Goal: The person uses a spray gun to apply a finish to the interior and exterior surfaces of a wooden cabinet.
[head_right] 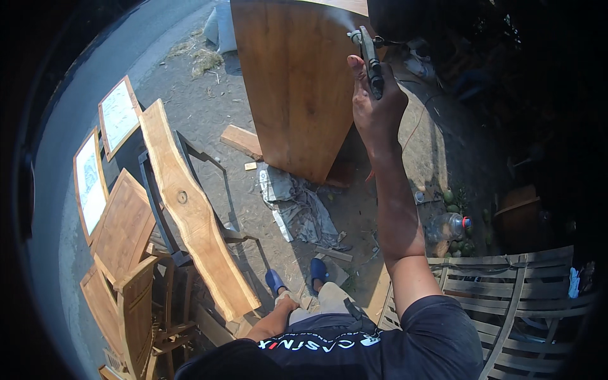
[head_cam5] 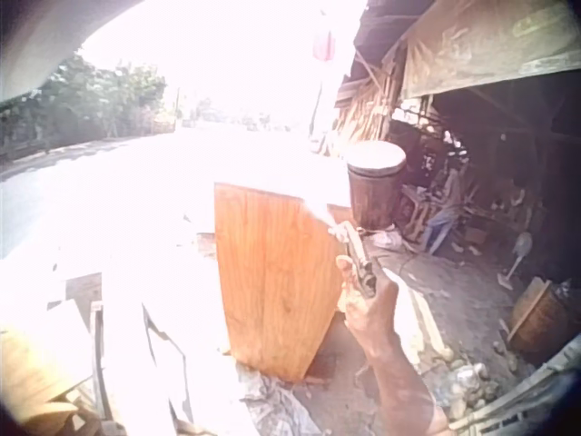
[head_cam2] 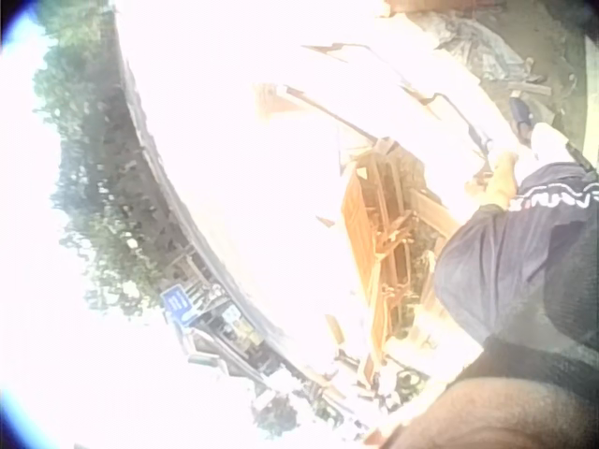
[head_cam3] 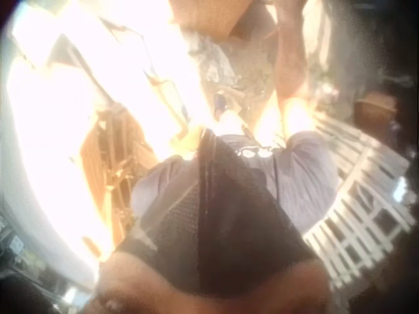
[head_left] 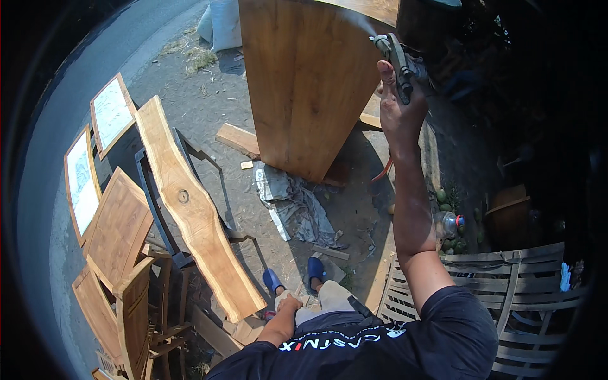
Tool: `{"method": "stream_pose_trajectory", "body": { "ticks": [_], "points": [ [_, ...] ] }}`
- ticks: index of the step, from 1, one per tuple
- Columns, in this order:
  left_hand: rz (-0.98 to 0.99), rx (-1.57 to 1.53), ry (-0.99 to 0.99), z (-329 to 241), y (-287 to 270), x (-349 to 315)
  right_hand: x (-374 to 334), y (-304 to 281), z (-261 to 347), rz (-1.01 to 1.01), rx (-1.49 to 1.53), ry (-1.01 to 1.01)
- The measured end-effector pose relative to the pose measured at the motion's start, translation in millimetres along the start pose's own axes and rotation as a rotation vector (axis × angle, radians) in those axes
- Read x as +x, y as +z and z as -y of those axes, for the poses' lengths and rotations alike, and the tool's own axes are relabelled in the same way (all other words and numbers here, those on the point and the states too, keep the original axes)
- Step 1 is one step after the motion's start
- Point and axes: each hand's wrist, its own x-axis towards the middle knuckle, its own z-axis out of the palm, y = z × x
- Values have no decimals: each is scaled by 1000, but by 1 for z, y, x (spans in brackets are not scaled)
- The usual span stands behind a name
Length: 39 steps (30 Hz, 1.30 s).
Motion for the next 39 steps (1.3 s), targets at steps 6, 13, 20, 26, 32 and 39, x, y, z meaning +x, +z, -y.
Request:
{"method": "stream_pose_trajectory", "body": {
  "ticks": [6,13,20,26,32,39],
  "points": [
    [-15,45,15,19,7,17,-9,12,5,24,11,104],
    [-24,61,-11,27,12,19,-86,24,-47,138,-141,395],
    [-75,-65,-83,31,24,6,-202,64,-137,278,-198,594],
    [-143,-169,-115,31,35,3,-310,123,-238,250,-150,669],
    [-215,-177,-158,24,47,16,-428,171,-353,264,-138,628],
    [-319,-151,-149,18,49,22,-565,235,-483,226,-143,677]
  ]
}}
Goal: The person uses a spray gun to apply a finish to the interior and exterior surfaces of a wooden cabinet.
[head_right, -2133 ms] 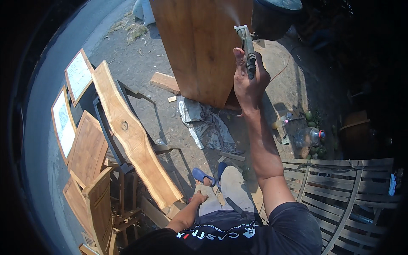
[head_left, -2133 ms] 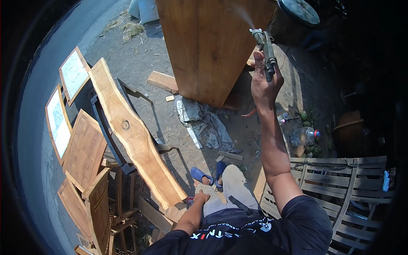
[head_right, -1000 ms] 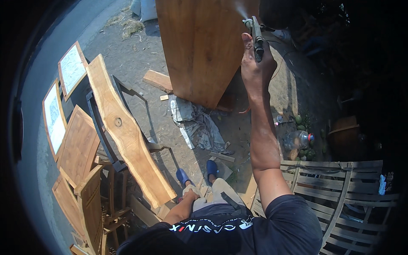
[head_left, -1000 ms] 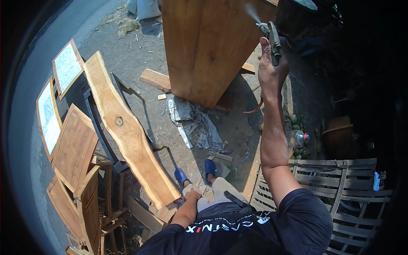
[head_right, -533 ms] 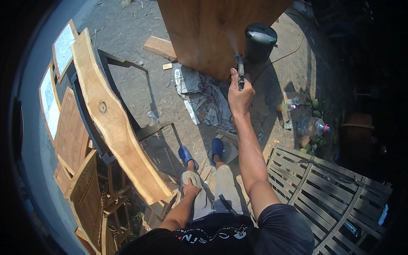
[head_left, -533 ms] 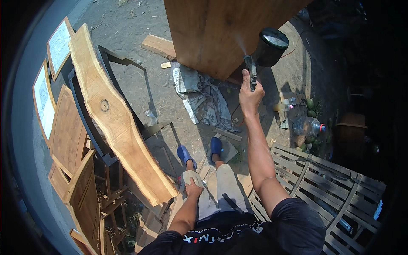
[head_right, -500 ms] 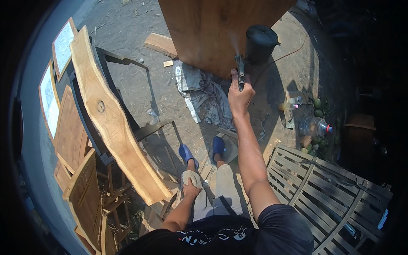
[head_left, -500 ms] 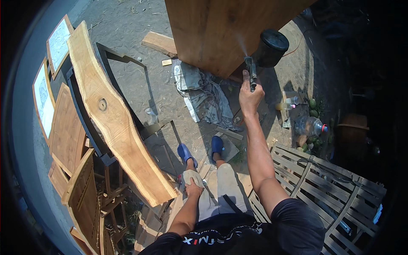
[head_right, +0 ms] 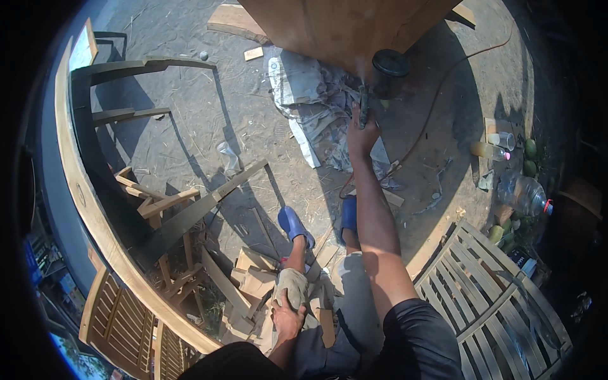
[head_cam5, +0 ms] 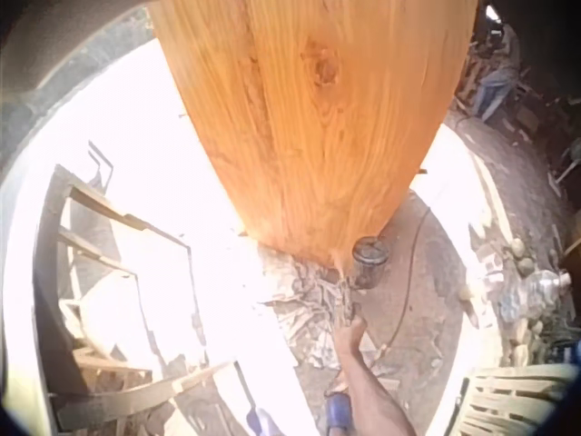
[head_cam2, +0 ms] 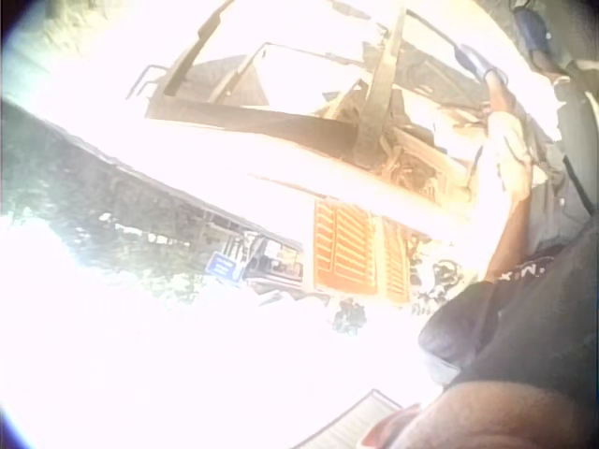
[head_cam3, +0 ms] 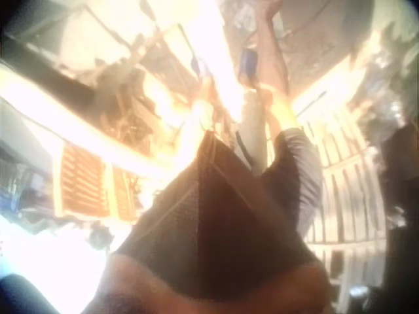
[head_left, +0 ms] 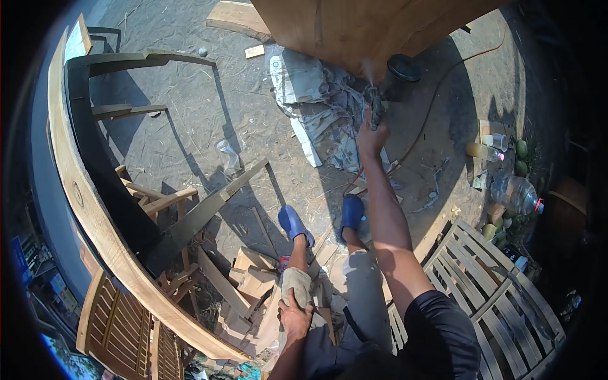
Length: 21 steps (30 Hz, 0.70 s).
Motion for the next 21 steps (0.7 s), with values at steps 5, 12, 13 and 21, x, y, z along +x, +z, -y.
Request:
{"method": "stream_pose_trajectory", "body": {
  "ticks": [5,12,13,21],
  "points": [
    [-61,32,-54,-9,3,5,-8,55,-85,9,-52,98],
    [-50,-9,-131,-17,1,5,-16,95,-139,50,-127,153],
    [-67,1,-111,-16,1,5,-15,93,-139,49,-154,161],
    [-115,77,21,-10,14,0,-1,-9,-38,48,-26,50]
  ]
}}
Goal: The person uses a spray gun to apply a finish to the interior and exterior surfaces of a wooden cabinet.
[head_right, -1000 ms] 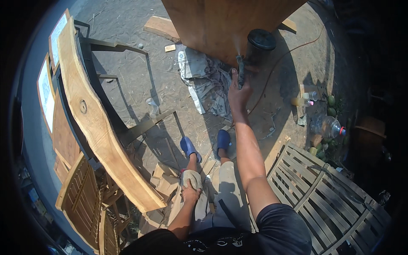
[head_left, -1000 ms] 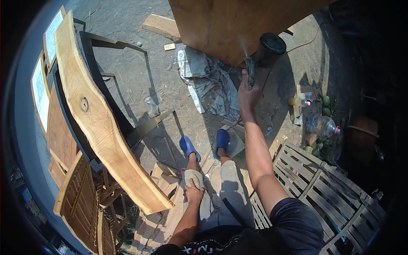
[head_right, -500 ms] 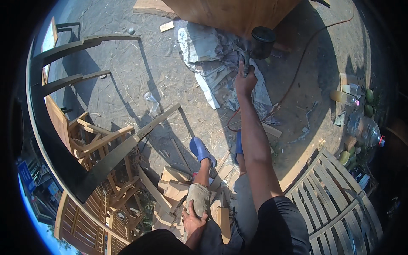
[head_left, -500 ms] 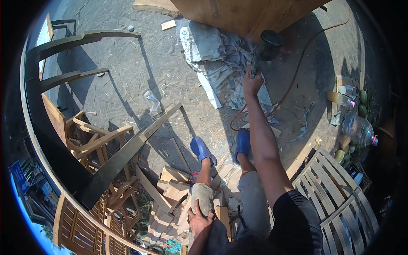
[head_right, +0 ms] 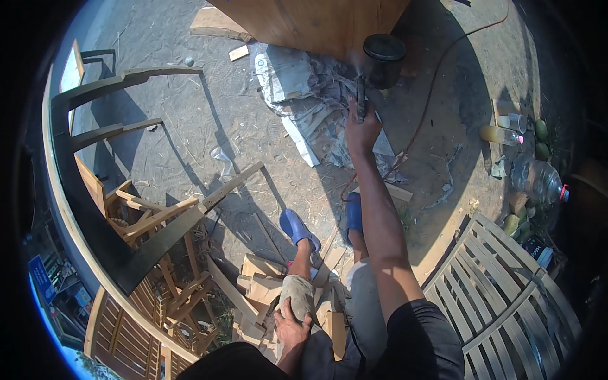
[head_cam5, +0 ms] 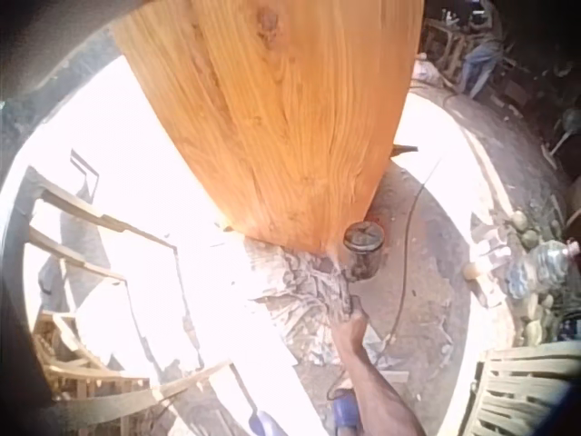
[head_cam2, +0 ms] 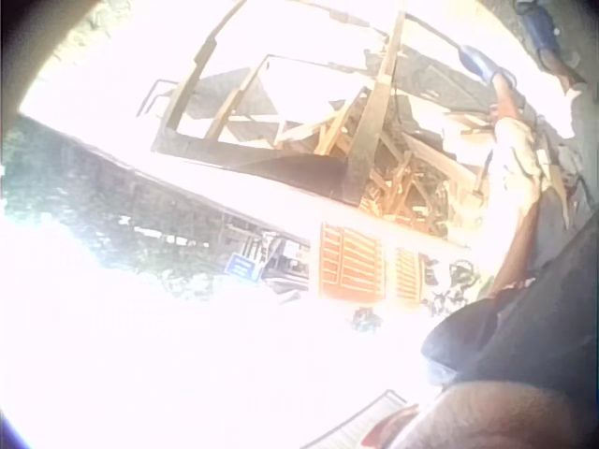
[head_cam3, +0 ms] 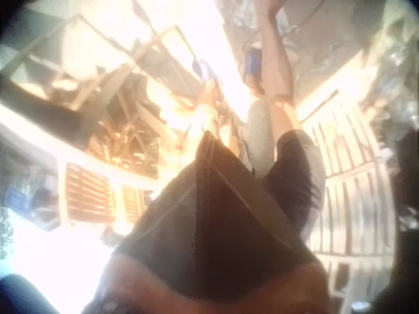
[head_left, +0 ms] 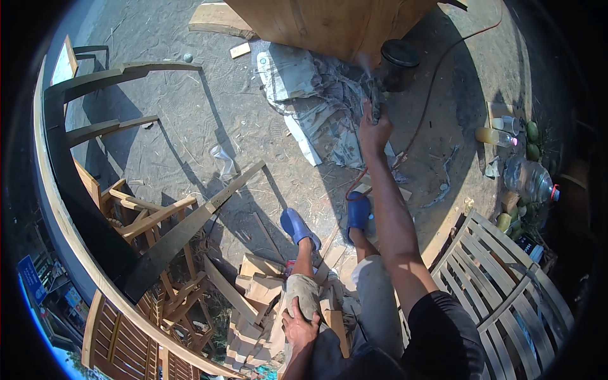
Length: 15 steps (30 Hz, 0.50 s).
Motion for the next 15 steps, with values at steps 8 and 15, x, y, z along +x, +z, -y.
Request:
{"method": "stream_pose_trajectory", "body": {
  "ticks": [8,15],
  "points": [
    [20,34,24,6,4,-5,2,-150,177,-1,36,-124],
    [9,59,38,9,9,1,18,-241,311,-73,52,-217]
  ]
}}
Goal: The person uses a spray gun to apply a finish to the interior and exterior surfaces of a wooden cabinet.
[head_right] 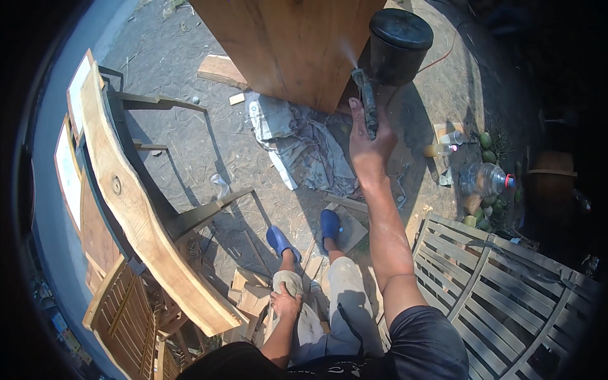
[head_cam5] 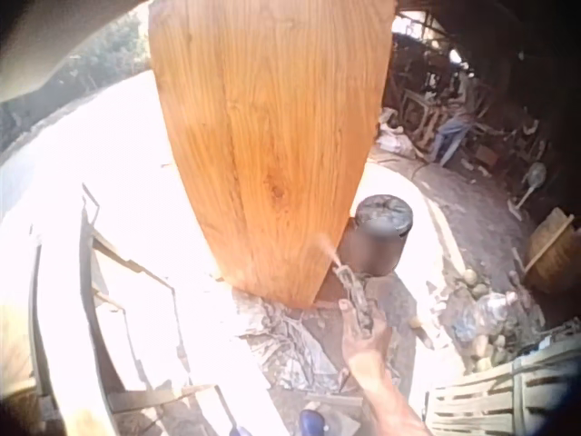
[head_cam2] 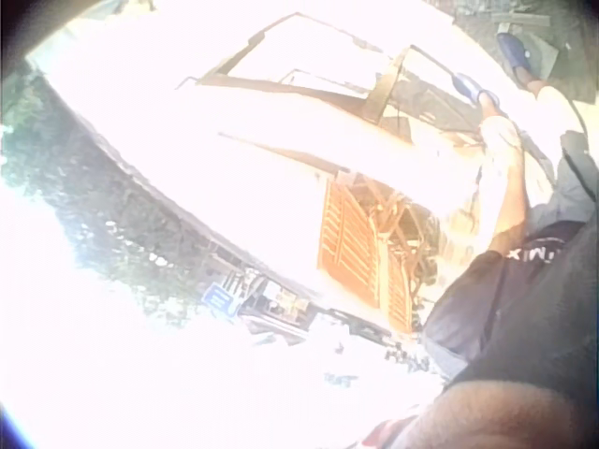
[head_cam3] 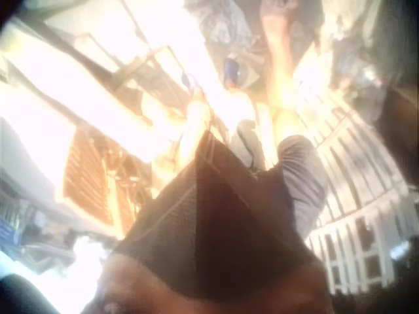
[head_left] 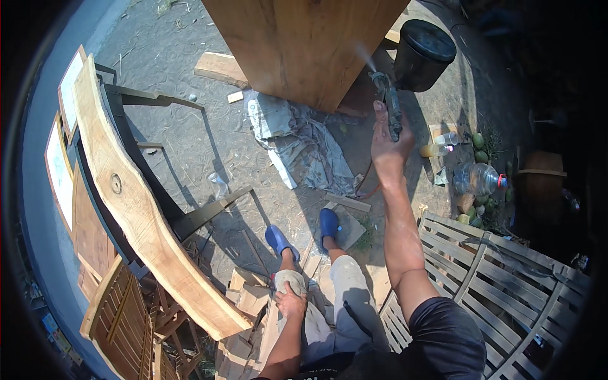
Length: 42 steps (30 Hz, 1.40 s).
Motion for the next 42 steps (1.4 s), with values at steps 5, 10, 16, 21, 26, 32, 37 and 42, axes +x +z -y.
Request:
{"method": "stream_pose_trajectory", "body": {
  "ticks": [5,10,16,21,26,32,37,42],
  "points": [
    [71,-9,-13,1,-6,7,33,-52,99,-93,132,-158],
    [175,-72,12,7,-21,15,66,-104,193,-180,99,-242],
    [268,-62,92,11,-41,21,100,-158,295,-239,178,-362],
    [317,15,135,16,-45,20,119,-187,342,-316,128,-507],
    [330,31,169,22,-43,19,108,-178,322,-342,31,-461],
    [293,-7,156,25,-36,20,71,-132,240,-245,-9,-194],
    [280,-19,145,28,-25,18,47,-96,170,-180,-18,-62],
    [274,-35,86,21,-25,14,25,-58,91,-86,-69,42]
  ]
}}
